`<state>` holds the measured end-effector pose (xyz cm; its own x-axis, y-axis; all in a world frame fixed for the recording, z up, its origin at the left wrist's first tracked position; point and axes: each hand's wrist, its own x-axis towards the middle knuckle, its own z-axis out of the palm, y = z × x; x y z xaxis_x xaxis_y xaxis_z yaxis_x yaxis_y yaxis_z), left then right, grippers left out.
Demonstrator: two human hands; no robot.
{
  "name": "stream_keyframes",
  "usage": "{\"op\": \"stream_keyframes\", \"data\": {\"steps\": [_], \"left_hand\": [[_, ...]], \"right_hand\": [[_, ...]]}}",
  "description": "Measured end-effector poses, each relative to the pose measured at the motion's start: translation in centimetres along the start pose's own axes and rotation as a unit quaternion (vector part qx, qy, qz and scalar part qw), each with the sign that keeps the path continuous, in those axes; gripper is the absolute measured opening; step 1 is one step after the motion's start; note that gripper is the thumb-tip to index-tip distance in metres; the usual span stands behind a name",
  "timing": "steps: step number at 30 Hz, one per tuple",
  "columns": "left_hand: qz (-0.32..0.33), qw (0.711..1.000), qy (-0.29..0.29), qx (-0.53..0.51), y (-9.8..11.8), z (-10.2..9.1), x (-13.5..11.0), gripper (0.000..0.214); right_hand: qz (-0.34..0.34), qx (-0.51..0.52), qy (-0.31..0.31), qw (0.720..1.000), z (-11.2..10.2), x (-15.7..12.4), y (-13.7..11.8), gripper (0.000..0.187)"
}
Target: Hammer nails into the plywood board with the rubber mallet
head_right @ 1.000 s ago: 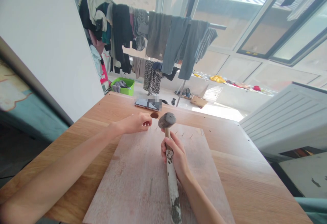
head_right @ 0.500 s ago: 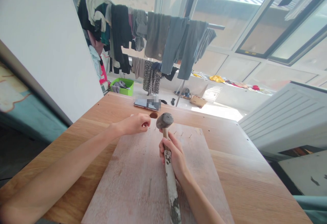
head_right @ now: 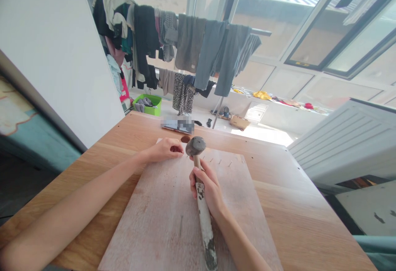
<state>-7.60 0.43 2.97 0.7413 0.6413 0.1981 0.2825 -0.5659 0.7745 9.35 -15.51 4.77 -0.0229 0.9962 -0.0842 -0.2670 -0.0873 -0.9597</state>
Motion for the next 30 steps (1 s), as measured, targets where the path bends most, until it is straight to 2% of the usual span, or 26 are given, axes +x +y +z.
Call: {"op": "stream_keyframes", "data": {"steps": [9,14,20,30], "left_hand": [[0.002,1.0,-0.005,0.004,-0.1,-0.2,0.0,0.012],[0.0,1.0,0.0,0.003,-0.1,-0.1,0.0,0.01],[-0.004,1.0,-0.004,0.013,-0.1,-0.2,0.0,0.011],[-0.005,1.0,-0.013,0.022,0.3,0.0,0.0,0.011]], "right_hand": [[0.017,-0.036,-0.046,0.998,0.4,0.1,0.6,0.038],[-0.002,-0.014,-0.029,0.999,0.7,-0.3,0.5,0.039],[0.02,-0.025,-0.046,0.998,0.6,0.0,0.9,0.039],[0.029,-0.003,-0.035,0.999,0.5,-0.2,1.2,0.04]]}}
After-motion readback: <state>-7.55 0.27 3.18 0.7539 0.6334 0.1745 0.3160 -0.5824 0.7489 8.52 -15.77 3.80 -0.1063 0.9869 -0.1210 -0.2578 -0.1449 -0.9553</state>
